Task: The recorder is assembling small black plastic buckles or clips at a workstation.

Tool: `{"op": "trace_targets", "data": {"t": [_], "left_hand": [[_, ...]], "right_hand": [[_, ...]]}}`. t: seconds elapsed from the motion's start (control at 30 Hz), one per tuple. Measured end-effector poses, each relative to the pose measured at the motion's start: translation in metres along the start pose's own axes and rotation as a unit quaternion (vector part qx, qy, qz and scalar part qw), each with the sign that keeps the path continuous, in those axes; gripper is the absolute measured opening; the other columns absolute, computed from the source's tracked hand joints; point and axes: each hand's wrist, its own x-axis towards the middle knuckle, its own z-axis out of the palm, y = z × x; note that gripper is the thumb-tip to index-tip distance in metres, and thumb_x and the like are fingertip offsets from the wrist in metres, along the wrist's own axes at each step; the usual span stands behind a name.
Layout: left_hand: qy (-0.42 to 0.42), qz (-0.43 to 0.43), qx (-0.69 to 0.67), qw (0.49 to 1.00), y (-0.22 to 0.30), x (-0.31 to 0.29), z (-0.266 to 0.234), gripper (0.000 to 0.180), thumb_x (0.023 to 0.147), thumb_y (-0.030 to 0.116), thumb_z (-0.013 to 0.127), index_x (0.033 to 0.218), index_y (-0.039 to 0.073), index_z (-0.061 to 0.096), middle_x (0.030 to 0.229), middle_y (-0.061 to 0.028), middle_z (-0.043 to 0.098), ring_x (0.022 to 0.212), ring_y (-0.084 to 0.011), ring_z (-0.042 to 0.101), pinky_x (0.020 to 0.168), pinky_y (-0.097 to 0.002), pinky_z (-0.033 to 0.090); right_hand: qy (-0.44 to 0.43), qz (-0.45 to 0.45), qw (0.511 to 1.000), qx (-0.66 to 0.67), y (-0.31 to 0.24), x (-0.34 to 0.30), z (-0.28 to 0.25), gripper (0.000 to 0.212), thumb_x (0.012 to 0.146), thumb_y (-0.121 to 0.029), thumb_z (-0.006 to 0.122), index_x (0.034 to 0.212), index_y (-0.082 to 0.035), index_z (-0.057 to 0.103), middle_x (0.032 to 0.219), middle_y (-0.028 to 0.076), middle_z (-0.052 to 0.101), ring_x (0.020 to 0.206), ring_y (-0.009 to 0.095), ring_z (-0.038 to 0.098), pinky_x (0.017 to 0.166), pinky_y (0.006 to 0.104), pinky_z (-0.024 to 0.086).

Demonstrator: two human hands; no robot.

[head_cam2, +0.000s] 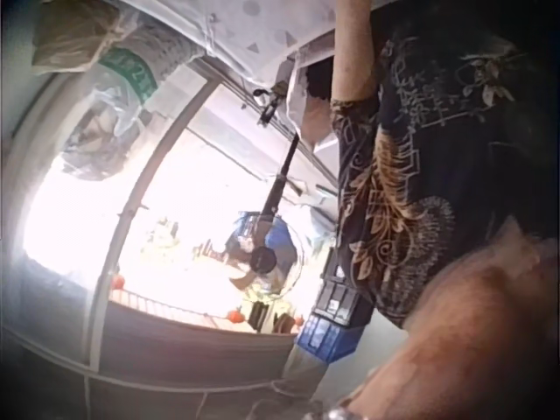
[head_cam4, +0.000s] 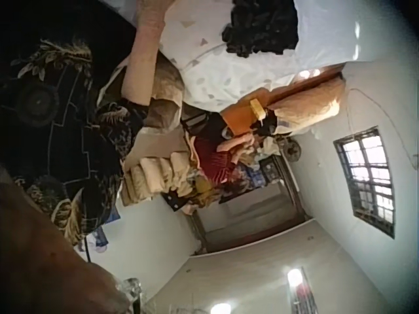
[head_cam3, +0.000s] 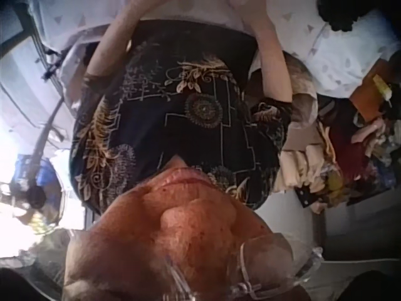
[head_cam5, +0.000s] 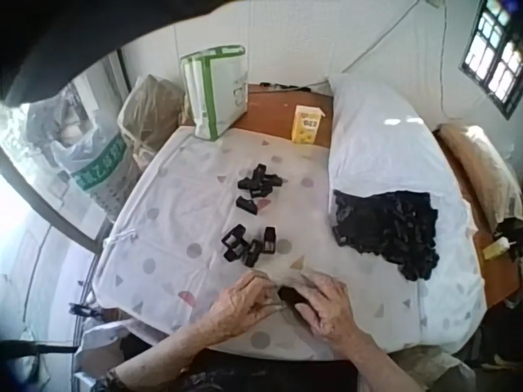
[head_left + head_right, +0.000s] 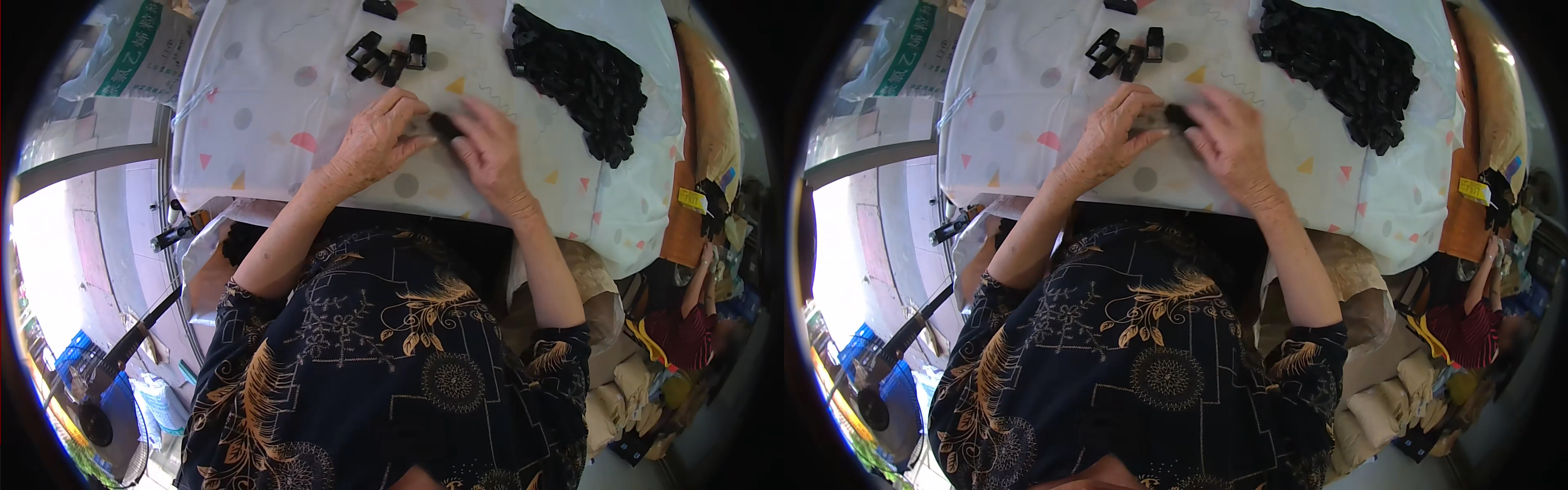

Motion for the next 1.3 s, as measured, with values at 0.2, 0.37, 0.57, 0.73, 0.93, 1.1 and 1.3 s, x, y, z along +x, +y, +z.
{"op": "trace_targets", "data": {"t": [0.2,0.37,0.57,0.73,0.93,1.1,1.3], "left_hand": [[0.069,-0.171,0.093,0.978,-0.016,0.027,-0.025,0.038,0.087,0.027,0.074,0.113,0.004,0.058,0.103,-0.012,0.065,0.085,-0.0271,0.068,0.072,-0.0408,0.055],[0.042,-0.121,0.23,0.965,-0.019,0.049,-0.022,0.036,0.087,0.029,0.072,0.108,0.004,0.058,0.102,-0.014,0.067,0.088,-0.0346,0.068,0.073,-0.0447,0.054],[0.025,-0.104,0.276,0.955,-0.015,0.047,-0.018,0.032,0.086,0.023,0.07,0.108,0.006,0.055,0.109,-0.0125,0.062,0.093,-0.0386,0.065,0.077,-0.0473,0.052],[-0.012,-0.084,0.266,0.96,-0.01,0.044,-0.016,0.03,0.084,0.011,0.067,0.11,0.009,0.051,0.109,-0.0093,0.06,0.099,-0.0374,0.063,0.077,-0.0458,0.051],[-0.013,0.085,0.222,0.971,-0.019,0.057,-0.001,0.026,0.084,0.0,0.058,0.107,0.011,0.055,0.108,-0.007,0.058,0.095,-0.0334,0.064,0.072,-0.0442,0.052],[-0.095,0.107,0.187,0.972,-0.015,0.064,0.012,0.035,0.084,-0.003,0.056,0.115,0.013,0.058,0.111,-0.0073,0.056,0.092,-0.0331,0.065,0.073,-0.0428,0.054],[-0.097,0.105,0.2,0.969,-0.013,0.087,0.004,0.036,0.086,-0.003,0.056,0.118,0.013,0.058,0.116,-0.0069,0.058,0.096,-0.0331,0.064,0.078,-0.0432,0.054]], "right_hand": [[0.095,0.049,0.933,-0.343,0.057,0.052,-0.042,0.029,0.085,-0.029,0.074,0.108,-0.011,0.071,0.102,0.002,0.061,0.096,0.024,0.055,0.079,0.0399,0.042],[0.055,0.073,0.9,-0.426,0.077,0.067,-0.03,0.028,0.082,-0.031,0.076,0.103,-0.012,0.071,0.096,0.001,0.057,0.093,0.023,0.053,0.075,0.0396,0.039],[0.154,-0.015,0.945,-0.288,0.066,0.052,-0.024,0.023,0.083,-0.016,0.074,0.104,-0.011,0.066,0.108,0.002,0.063,0.097,0.025,0.06,0.079,0.0394,0.045],[0.09,0.094,0.975,-0.182,0.058,0.021,-0.038,0.026,0.083,-0.011,0.072,0.107,-0.009,0.062,0.105,0.008,0.063,0.089,0.031,0.064,0.075,0.0418,0.051],[0.023,0.047,0.974,-0.221,0.056,0.003,-0.049,0.025,0.082,0.0,0.067,0.105,-0.006,0.061,0.108,0.01,0.06,0.096,0.031,0.064,0.08,0.0399,0.054],[0.019,-0.036,0.982,-0.184,0.047,-0.008,-0.046,0.029,0.08,0.004,0.068,0.108,-0.005,0.063,0.115,0.012,0.059,0.1,0.032,0.063,0.084,0.0383,0.054],[0.101,0.094,0.986,-0.089,0.042,-0.002,-0.038,0.029,0.085,0.001,0.069,0.113,-0.004,0.063,0.112,0.013,0.062,0.096,0.034,0.064,0.083,0.0379,0.054]]}}
